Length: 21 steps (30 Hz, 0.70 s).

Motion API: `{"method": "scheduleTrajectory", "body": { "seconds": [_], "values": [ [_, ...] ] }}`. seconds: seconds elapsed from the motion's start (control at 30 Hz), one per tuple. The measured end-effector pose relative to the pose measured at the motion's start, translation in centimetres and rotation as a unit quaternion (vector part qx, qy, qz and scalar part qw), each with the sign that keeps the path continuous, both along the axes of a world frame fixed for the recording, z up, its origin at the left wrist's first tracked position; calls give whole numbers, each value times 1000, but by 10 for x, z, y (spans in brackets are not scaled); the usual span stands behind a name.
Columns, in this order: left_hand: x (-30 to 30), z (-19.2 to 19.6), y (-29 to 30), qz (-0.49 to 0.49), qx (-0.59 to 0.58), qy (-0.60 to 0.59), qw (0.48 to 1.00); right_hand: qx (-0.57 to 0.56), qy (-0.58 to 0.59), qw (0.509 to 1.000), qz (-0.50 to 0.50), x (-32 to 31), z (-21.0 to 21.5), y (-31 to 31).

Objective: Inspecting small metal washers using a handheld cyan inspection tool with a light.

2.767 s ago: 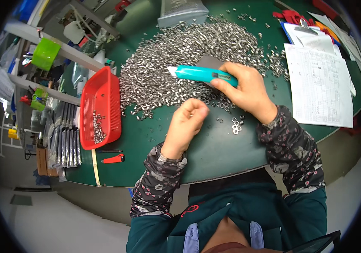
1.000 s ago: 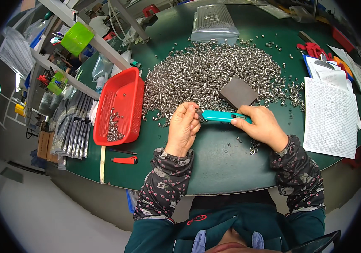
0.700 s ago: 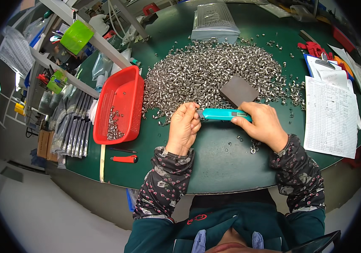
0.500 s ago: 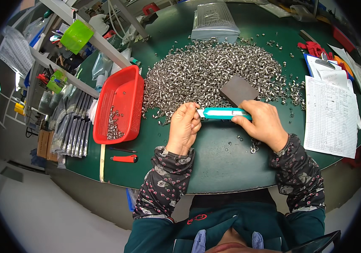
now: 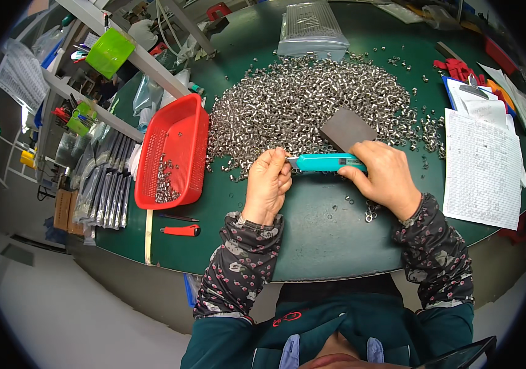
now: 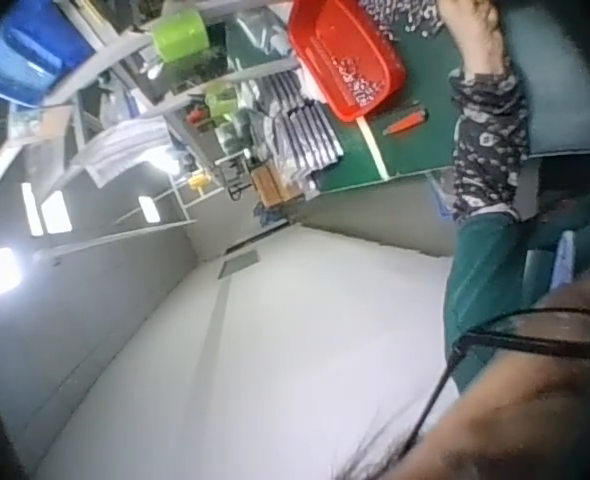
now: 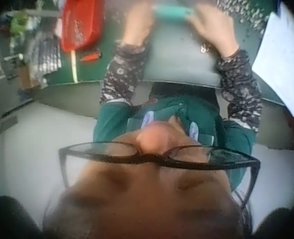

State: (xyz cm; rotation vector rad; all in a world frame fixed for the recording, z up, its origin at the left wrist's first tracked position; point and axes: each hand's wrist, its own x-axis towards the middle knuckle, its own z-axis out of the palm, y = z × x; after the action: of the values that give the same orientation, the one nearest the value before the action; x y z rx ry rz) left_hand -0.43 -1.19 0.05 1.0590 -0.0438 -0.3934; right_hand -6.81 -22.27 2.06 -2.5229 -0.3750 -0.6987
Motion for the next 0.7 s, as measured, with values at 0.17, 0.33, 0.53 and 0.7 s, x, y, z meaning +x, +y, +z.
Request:
{"method": "scheduleTrajectory", "body": {
  "seconds": [0.17,0.33,0.53,0.7],
  "values": [
    [0,2,-1,7,20,-1,1000,-7,-11,1000,-1,-1,1,0],
    [1,3,0,2,38,-8,999,-17,-19,1000,-1,-1,2,-1],
    [4,2,5,-26,65,7,998,-25,-20,999,1,-2,5,-3],
    [7,5,10,-82,88,8,993,-40,-48,998,6,-1,7,-5]
  ]
}}
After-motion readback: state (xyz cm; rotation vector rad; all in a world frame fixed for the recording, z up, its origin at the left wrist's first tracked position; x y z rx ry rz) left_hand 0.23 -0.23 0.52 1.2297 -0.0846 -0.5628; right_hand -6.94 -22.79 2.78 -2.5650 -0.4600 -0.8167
